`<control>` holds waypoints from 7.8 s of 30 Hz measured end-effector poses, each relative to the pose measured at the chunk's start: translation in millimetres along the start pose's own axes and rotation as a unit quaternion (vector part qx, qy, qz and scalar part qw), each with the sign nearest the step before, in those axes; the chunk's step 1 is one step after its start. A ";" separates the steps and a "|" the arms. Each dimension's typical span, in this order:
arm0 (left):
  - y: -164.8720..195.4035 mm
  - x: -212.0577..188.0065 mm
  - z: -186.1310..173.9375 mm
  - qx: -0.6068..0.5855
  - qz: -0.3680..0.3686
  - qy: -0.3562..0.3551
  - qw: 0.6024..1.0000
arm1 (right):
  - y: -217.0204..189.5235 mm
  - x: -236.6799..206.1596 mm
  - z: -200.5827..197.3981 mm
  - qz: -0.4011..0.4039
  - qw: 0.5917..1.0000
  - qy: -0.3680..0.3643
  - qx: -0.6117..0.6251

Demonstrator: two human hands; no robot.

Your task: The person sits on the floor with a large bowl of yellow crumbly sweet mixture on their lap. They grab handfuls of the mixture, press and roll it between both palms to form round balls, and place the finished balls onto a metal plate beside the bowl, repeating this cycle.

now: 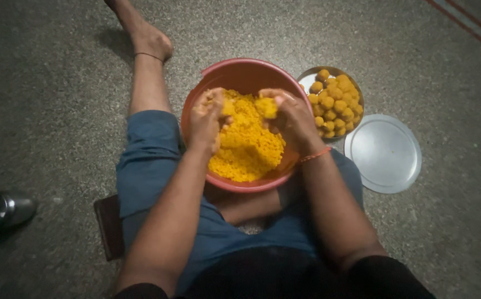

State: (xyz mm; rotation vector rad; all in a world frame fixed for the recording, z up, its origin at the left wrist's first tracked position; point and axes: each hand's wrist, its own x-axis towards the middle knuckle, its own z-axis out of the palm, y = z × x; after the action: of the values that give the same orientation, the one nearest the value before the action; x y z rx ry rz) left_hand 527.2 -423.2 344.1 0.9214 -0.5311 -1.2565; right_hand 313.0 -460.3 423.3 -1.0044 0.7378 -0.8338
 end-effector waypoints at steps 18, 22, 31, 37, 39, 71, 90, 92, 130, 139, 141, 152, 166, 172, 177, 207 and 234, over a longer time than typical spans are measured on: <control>6.7 -20.7 12.8 0.059 0.028 0.020 0.998 | 35.5 13.2 1.6 -0.156 0.900 0.038 -0.406; 0.1 -19.3 13.4 0.063 0.034 0.010 0.997 | 38.5 21.2 -7.5 -0.189 0.792 0.066 -0.577; -3.6 -6.6 8.9 -0.027 -0.025 -0.082 0.996 | 46.8 23.7 -19.0 -0.177 0.958 -0.026 -0.222; 7.2 -3.1 5.6 -0.121 -0.060 0.029 0.990 | 21.5 21.3 -17.6 -0.039 0.987 -0.005 0.159; 7.7 -5.7 6.0 -0.061 -0.065 0.027 0.996 | 23.2 18.7 -16.1 -0.058 0.993 0.010 0.105; -1.4 -6.9 -2.1 -0.003 -0.054 0.007 0.999 | 41.7 20.4 -8.5 -0.181 0.884 0.064 -0.426; 20.2 -15.1 18.4 -0.102 -0.096 -0.036 0.989 | 20.5 15.6 -0.7 -0.088 0.994 0.063 -0.018; 15.5 -12.3 15.8 -0.065 -0.056 -0.036 0.996 | 17.4 16.8 -4.1 -0.069 0.992 0.092 0.056; -44.8 -2.2 5.4 0.345 0.179 -0.036 0.921 | 47.1 9.3 6.8 -0.227 0.847 -0.064 -0.476; -34.2 -10.7 14.5 0.121 -0.013 -0.032 0.992 | 44.1 15.6 -6.7 -0.205 0.876 0.068 -0.431; -28.7 -8.5 12.6 0.076 -0.036 -0.028 0.996 | 44.2 20.1 -11.3 -0.185 0.830 0.073 -0.521; -3.6 -0.8 8.5 -0.024 -0.004 0.005 1.000 | 41.1 22.2 -15.4 -0.117 0.920 0.048 -0.371; -4.5 -12.3 13.3 0.158 -0.040 0.005 0.987 | 35.6 19.3 -9.2 -0.071 0.989 0.107 -0.073; -6.1 -16.8 26.8 0.027 -0.013 -0.018 0.999 | 37.8 12.5 -5.3 -0.065 0.992 0.100 -0.032; 11.0 -16.9 26.9 -0.091 -0.090 -0.040 0.991 | 23.8 7.5 4.4 -0.075 0.995 0.025 -0.055; -6.3 -7.1 20.4 -0.030 -0.061 0.011 0.998 | 30.0 17.8 -7.6 -0.022 0.997 0.073 0.003; -34.5 16.6 7.4 0.071 -0.022 0.021 0.997 | 37.2 26.0 -5.6 -0.197 0.909 -0.014 -0.366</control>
State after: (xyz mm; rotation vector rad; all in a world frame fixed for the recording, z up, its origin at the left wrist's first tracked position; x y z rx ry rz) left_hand 506.2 -442.5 317.5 1.0818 -0.5760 -1.2472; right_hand 330.2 -474.0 383.2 -1.8833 0.8565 -0.8990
